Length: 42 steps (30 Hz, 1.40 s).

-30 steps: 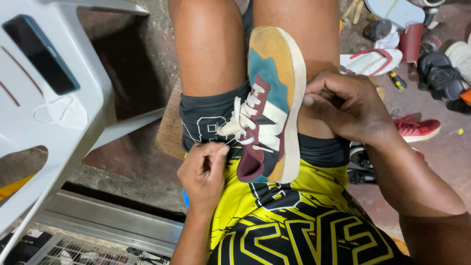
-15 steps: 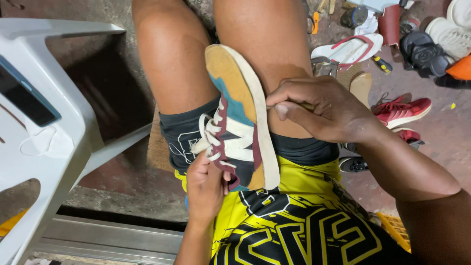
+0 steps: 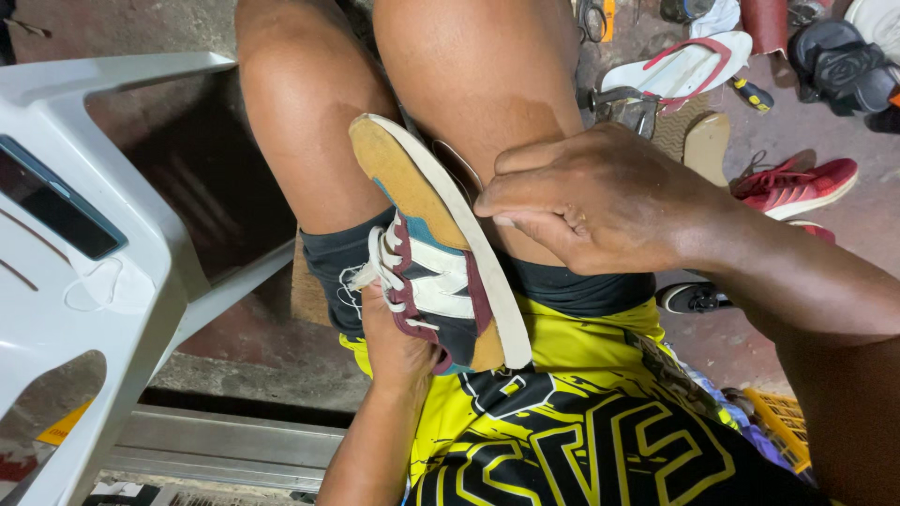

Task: The person is sitting on the floor and sewing the sole of a sneaker using a needle and white thread. They repeatedly push the needle through the shoe's sole and pull the thread tight to secure the sole to the upper.

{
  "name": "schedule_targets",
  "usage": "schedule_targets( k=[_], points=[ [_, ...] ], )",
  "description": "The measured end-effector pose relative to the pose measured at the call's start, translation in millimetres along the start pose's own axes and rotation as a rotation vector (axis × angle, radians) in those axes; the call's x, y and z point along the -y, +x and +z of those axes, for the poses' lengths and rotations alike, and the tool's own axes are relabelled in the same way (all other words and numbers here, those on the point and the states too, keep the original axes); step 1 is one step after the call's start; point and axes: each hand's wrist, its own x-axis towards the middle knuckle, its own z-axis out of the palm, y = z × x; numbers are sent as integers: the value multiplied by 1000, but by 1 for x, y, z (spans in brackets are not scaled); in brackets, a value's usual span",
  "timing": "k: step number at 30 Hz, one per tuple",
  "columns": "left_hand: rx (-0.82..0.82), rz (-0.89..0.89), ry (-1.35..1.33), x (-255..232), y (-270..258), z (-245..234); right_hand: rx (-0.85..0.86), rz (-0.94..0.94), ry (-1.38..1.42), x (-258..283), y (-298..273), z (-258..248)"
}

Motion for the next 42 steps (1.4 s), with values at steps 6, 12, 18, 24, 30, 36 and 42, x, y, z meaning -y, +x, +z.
schedule_targets(
  k=[6, 12, 18, 24, 30, 36, 42],
  points=[
    [-70, -88, -193, 2, 8, 3, 40, -35, -26, 1, 7, -8],
    [-8, -82, -224, -1, 10, 6, 27, -83, -49, -1, 8, -7],
    [5, -29, -135, -3, 9, 6, 11, -13, -168, 9, 0, 6],
    [-17, 23, -128, 0, 9, 3, 36, 95, -303, 21, -6, 20],
    [-12, 24, -157, -1, 5, 0, -36, 32, -381, 20, -2, 27],
    [-1, 33, -121, 4, 3, -7, -109, -33, -357, 1, -5, 25],
    [-54, -4, -155, 9, 5, -15, -207, -39, -545, -11, -9, 29]
  ],
)
